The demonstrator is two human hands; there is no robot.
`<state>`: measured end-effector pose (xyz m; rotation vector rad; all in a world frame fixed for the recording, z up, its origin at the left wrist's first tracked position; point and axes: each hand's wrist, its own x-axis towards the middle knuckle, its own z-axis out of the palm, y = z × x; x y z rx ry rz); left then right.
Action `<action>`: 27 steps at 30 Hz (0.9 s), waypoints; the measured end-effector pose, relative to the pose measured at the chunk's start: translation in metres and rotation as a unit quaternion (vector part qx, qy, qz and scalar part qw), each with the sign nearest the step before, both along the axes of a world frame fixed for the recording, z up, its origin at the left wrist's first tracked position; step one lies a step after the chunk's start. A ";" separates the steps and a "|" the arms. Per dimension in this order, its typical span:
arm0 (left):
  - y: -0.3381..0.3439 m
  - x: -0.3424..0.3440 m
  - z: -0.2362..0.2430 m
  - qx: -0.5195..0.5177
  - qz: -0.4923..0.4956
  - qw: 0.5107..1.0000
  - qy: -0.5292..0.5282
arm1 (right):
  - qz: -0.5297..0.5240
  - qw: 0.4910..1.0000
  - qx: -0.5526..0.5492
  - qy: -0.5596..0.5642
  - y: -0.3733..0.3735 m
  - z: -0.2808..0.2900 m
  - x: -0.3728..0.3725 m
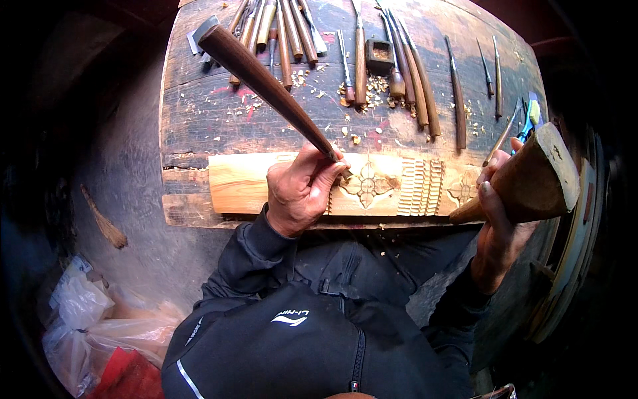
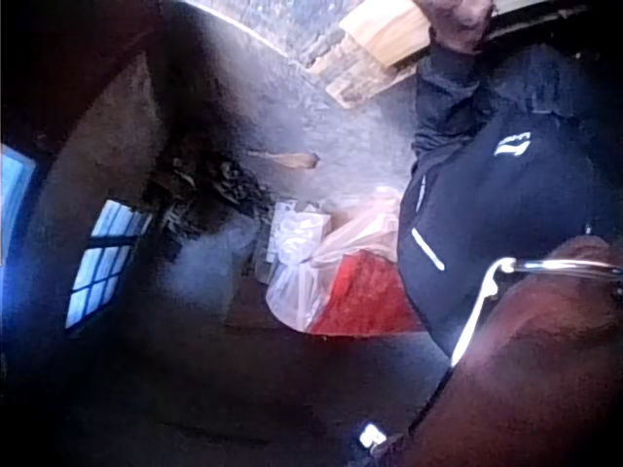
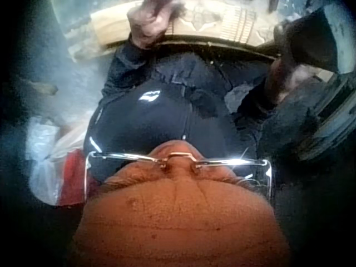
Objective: The person carves a floral design into a wooden plank using a chisel and a wooden mallet.
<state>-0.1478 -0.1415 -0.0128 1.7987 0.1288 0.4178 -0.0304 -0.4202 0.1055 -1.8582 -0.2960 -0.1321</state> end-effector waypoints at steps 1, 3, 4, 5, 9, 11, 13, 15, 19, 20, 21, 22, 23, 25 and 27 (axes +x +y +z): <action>0.000 0.001 -0.001 0.010 0.000 1.000 -0.007 | 0.002 1.000 0.003 -0.003 0.000 -0.001 0.000; -0.002 0.003 0.000 0.004 0.023 1.000 -0.019 | 0.000 1.000 0.007 -0.005 0.000 -0.003 0.001; -0.004 0.005 0.000 -0.001 0.034 0.999 -0.026 | -0.004 1.000 0.005 -0.004 -0.001 -0.003 0.000; -0.004 0.005 -0.001 -0.002 0.033 0.999 -0.026 | -0.009 1.000 0.003 -0.003 -0.002 -0.004 0.000; -0.005 0.005 0.000 0.016 0.034 0.999 -0.025 | -0.021 0.999 0.025 0.021 0.005 0.001 -0.002; -0.004 0.005 0.000 0.026 0.034 0.999 -0.026 | -0.019 0.999 0.024 0.021 0.005 0.001 -0.002; -0.004 0.005 -0.001 0.028 0.030 0.999 -0.030 | -0.008 0.999 0.021 0.031 0.004 0.002 -0.002; -0.001 0.002 0.000 0.032 0.005 0.999 -0.014 | -0.003 0.999 0.016 0.033 0.001 0.002 -0.002; 0.000 0.001 0.005 0.044 -0.006 0.999 0.002 | -0.005 0.999 -0.006 0.033 -0.003 0.004 -0.002; 0.000 0.002 0.004 0.055 -0.002 0.998 -0.021 | -0.006 0.999 -0.017 0.036 -0.002 0.006 -0.002; -0.001 0.005 0.002 0.065 0.003 0.997 -0.045 | -0.007 0.999 -0.027 0.039 0.000 0.009 -0.002; -0.002 0.006 0.000 0.076 0.008 0.995 -0.069 | -0.007 0.998 -0.040 0.040 0.003 0.012 -0.002; -0.002 0.005 -0.001 0.081 0.010 0.995 -0.065 | -0.007 0.998 -0.053 0.041 0.005 0.014 0.000; -0.003 0.002 -0.002 0.091 0.014 0.994 -0.058 | 0.024 0.998 -0.062 0.014 0.006 0.014 0.002; -0.004 0.005 -0.001 0.085 0.021 0.994 -0.070 | 0.052 0.995 -0.081 0.000 0.006 0.018 0.005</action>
